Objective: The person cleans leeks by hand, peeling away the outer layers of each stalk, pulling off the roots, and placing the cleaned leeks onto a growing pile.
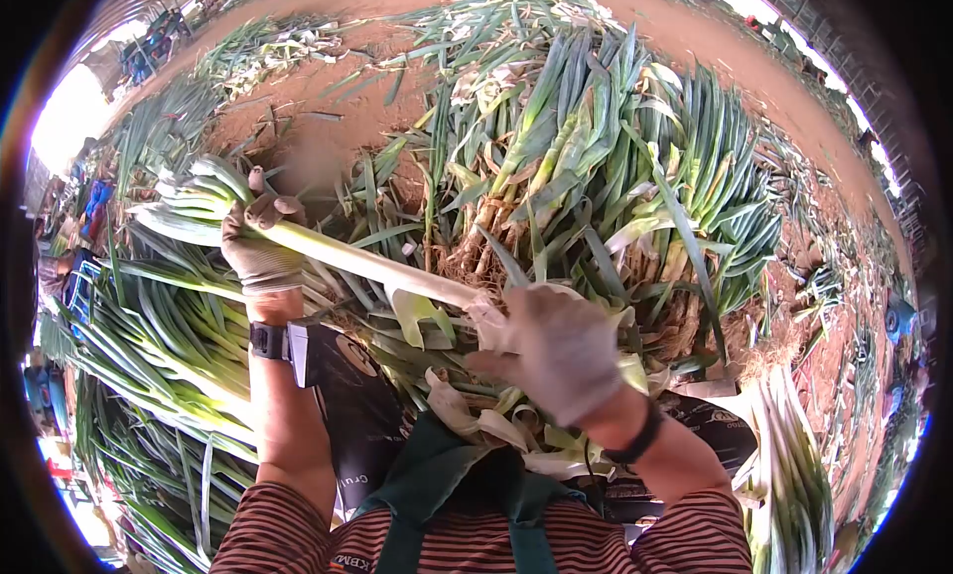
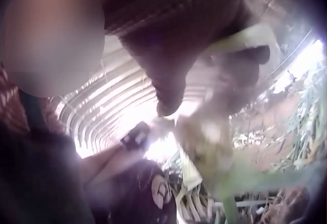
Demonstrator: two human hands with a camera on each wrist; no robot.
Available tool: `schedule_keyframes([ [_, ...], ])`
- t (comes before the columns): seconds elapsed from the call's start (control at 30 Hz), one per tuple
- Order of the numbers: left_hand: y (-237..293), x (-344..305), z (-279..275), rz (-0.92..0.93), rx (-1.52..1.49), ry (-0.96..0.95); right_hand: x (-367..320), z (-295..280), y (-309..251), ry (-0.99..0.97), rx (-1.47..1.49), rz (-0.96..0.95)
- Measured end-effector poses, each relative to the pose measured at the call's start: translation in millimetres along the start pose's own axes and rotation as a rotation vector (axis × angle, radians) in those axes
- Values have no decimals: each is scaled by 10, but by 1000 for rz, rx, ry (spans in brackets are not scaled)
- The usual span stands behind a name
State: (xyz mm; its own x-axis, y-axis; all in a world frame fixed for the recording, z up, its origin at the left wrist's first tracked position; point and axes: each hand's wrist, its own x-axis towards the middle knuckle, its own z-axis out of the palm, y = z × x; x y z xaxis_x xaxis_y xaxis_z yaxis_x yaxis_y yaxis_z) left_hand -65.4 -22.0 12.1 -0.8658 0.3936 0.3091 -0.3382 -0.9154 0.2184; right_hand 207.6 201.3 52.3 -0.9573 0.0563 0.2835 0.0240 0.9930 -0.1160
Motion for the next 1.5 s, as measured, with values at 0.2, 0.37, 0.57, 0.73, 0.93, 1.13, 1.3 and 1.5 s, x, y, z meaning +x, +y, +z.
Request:
schedule_keyframes([
  [0.2,-64,78,-102,59,150,312,9,345,-219,32,-519,-162],
  [0.37,15,92,-187,41,207,376,-319,238,-171,-121,-354,-188],
  [0.57,256,87,-322,175,227,297,-486,-71,227,-297,200,250],
  [0.73,30,41,-182,144,41,202,-183,383,472,-275,677,133],
  [0.93,-212,0,-19,93,-193,90,444,662,-297,-82,2079,-24],
  [1.13,82,-184,-408,200,-116,218,290,436,-452,-331,1874,313],
  [1.3,150,-368,-736,-131,-7,417,-598,260,-141,-643,1483,327],
  [1.5,173,-268,-911,-272,70,452,-1044,-345,66,-870,1374,558],
])
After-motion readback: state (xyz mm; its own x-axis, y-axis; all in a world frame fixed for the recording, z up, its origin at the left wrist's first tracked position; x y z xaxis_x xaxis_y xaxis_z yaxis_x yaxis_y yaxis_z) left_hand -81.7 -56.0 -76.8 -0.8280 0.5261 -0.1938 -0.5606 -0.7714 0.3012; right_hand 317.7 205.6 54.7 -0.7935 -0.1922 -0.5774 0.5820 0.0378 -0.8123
